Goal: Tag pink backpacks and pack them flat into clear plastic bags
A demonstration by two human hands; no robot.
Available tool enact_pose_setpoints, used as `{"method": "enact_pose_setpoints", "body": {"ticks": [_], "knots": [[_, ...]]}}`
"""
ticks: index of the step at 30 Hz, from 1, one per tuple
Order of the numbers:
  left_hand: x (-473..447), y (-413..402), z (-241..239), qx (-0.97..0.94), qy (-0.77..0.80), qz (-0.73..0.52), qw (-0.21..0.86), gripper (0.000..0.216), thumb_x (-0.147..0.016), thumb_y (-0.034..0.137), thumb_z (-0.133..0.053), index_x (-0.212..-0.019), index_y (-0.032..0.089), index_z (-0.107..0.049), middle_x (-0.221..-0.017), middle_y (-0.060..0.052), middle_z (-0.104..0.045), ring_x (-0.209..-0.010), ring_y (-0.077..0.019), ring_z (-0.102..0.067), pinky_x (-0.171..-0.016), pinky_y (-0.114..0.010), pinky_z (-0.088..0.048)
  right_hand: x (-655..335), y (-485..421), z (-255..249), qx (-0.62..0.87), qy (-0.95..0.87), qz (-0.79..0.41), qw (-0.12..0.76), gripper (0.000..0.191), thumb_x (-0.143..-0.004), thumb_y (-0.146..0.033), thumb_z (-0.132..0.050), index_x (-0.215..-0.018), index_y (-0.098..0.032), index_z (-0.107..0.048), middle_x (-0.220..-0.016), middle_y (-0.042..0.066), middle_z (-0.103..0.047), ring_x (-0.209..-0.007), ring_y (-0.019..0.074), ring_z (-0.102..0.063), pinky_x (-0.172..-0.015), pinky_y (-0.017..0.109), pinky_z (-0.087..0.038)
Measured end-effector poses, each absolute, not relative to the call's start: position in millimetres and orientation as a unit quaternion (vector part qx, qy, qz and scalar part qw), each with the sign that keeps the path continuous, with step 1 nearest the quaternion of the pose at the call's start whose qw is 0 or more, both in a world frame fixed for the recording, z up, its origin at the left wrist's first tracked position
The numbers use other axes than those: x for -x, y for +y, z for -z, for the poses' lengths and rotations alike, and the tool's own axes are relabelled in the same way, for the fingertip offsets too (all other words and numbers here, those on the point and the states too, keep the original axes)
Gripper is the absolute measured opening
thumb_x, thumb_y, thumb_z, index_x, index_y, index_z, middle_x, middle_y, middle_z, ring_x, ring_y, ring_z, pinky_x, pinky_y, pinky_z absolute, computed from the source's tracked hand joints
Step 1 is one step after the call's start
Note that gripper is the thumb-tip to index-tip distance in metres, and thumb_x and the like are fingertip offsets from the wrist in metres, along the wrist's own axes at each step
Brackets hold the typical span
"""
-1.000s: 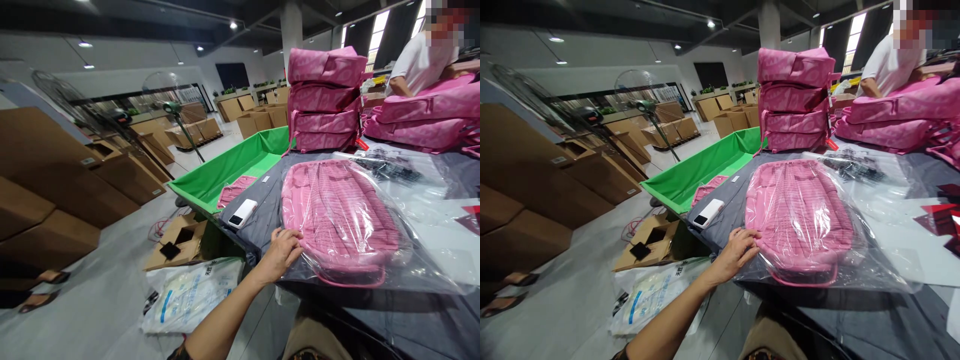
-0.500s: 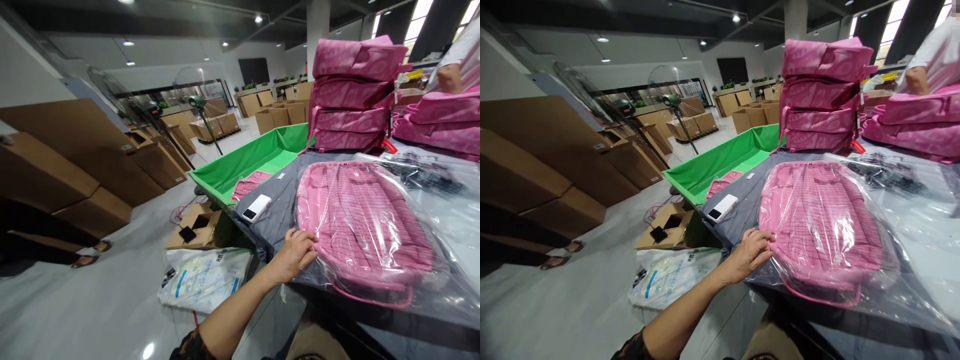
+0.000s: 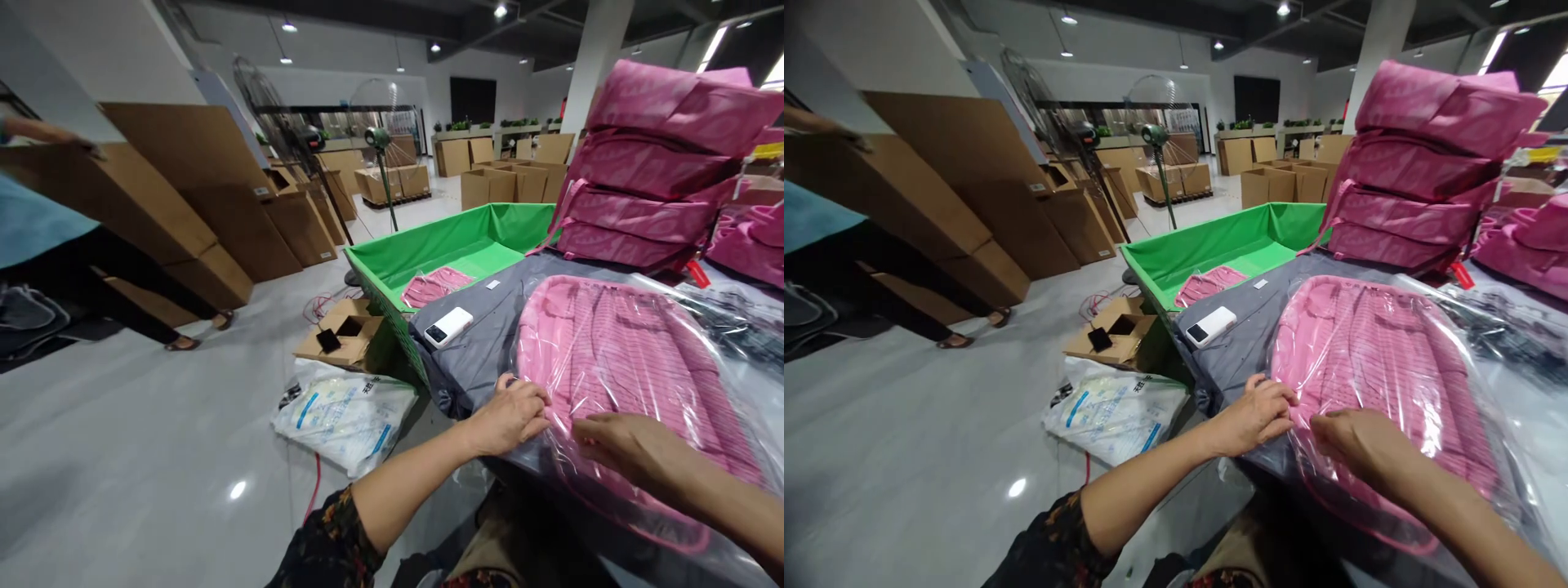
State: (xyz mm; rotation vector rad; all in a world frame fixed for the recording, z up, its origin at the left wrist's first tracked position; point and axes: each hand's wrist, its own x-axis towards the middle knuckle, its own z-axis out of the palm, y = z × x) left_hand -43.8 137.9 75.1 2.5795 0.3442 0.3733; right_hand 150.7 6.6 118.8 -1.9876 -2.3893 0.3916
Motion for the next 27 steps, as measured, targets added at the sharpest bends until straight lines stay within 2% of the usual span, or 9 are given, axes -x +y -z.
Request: {"method": "enact_pose_setpoints", "body": {"ticks": [3, 7, 10, 12, 14, 17, 22, 25, 27], "knots": [[44.7, 138.1, -74.1, -0.949, 0.125, -0.145, 0.249, 0.016, -0.101, 0.031, -0.058, -0.094, 0.021, -0.068, -0.128, -0.006, -0.069, -0.119, -0.0215, -0.062, -0.115, -0.047, -0.029, -152.7, 32.1, -126.5, 0.659, -0.729, -0.174, -0.061, 0.015, -0.087, -0.024, -0.056, -0.073, -0.023, -0.056, -0.065, -0.001, -0.063, -0.058, 0.0159, -0.054, -0.056, 0.028, -0.028], [45.5, 139.0, -74.1, -0.949, 0.12, -0.142, 0.256, 0.016, -0.1, 0.03, -0.059, -0.093, 0.02, -0.068, -0.127, -0.007, -0.069, -0.119, -0.0217, -0.062, -0.115, -0.048, -0.029, -164.1, 41.9, -127.4, 0.696, -0.677, -0.233, -0.057, 0.011, -0.08, -0.029, -0.068, -0.073, -0.023, -0.062, -0.065, -0.001, -0.063, -0.06, 0.017, -0.056, -0.057, 0.028, -0.03], [45.6, 139.2, -75.1, -0.946, 0.12, -0.142, 0.266, 0.013, -0.1, 0.028, -0.059, -0.094, 0.02, -0.067, -0.128, -0.007, -0.069, -0.12, -0.022, -0.062, -0.117, -0.049, -0.027, -185.6, 37.6, -124.9, 0.734, -0.639, -0.228, -0.007, 0.028, -0.075, -0.043, -0.076, -0.076, -0.023, -0.058, -0.068, -0.001, -0.064, -0.063, 0.0187, -0.059, -0.057, 0.028, -0.033], [45.6, 139.1, -76.5, -0.944, 0.123, -0.14, 0.273, 0.011, -0.099, 0.027, -0.06, -0.093, 0.02, -0.067, -0.127, -0.007, -0.069, -0.12, -0.0223, -0.062, -0.117, -0.05, -0.027, -196.7, 28.1, -123.2, 0.784, -0.597, -0.17, 0.013, 0.036, -0.075, -0.05, -0.075, -0.074, -0.024, -0.05, -0.066, 0.0, -0.063, -0.061, 0.0197, -0.058, -0.055, 0.029, -0.032], [45.4, 139.3, -78.1, -0.942, 0.125, -0.135, 0.28, 0.011, -0.099, 0.027, -0.061, -0.092, 0.019, -0.066, -0.127, -0.007, -0.069, -0.121, -0.0227, -0.062, -0.118, -0.051, -0.027, -196.1, 15.8, -121.4, 0.804, -0.582, -0.118, 0.036, 0.035, -0.081, -0.053, -0.066, -0.074, -0.025, -0.046, -0.063, 0.0, -0.06, -0.058, 0.0196, -0.055, -0.055, 0.03, -0.03], [44.6, 139.9, -79.2, -0.942, 0.123, -0.126, 0.286, 0.009, -0.098, 0.025, -0.062, -0.092, 0.018, -0.065, -0.128, -0.008, -0.068, -0.123, -0.023, -0.061, -0.119, -0.051, -0.025, -171.5, 3.0, -116.9, 0.758, -0.633, -0.141, 0.07, 0.029, -0.086, -0.051, -0.058, -0.077, -0.025, -0.047, -0.064, -0.001, -0.059, -0.058, 0.0179, -0.053, -0.057, 0.029, -0.031], [46.7, 140.2, -82.7, -0.94, 0.128, -0.11, 0.296, 0.007, -0.097, 0.024, -0.064, -0.091, 0.019, -0.064, -0.128, -0.008, -0.068, -0.125, -0.024, -0.059, -0.119, -0.053, -0.023, -126.5, 22.8, -108.1, 0.739, -0.654, -0.162, -0.004, 0.027, -0.081, -0.039, -0.064, -0.071, -0.024, -0.044, -0.066, 0.0, -0.061, -0.061, 0.0183, -0.055, -0.056, 0.03, -0.023], [51.4, 149.1, -93.6, -0.911, 0.135, -0.18, 0.344, 0.016, -0.09, 0.034, -0.073, -0.095, 0.021, -0.065, -0.135, -0.009, -0.063, -0.133, -0.0253, -0.053, -0.118, -0.046, -0.028, -124.5, 35.9, -107.4, 0.745, -0.651, -0.143, -0.001, 0.04, -0.078, -0.052, -0.074, -0.069, -0.024, -0.047, -0.069, 0.003, -0.064, -0.066, 0.0224, -0.061, -0.055, 0.03, -0.022], [52.8, 163.6, -101.3, -0.86, 0.19, -0.259, 0.397, 0.022, -0.086, 0.04, -0.074, -0.097, 0.022, -0.066, -0.14, -0.009, -0.06, -0.135, -0.0256, -0.05, -0.117, -0.041, -0.031, -133.6, 25.8, -106.9, 0.758, -0.638, -0.127, 0.038, 0.046, -0.08, -0.062, -0.071, -0.071, -0.023, -0.049, -0.069, 0.003, -0.064, -0.066, 0.0231, -0.062, -0.055, 0.029, -0.025]]}}
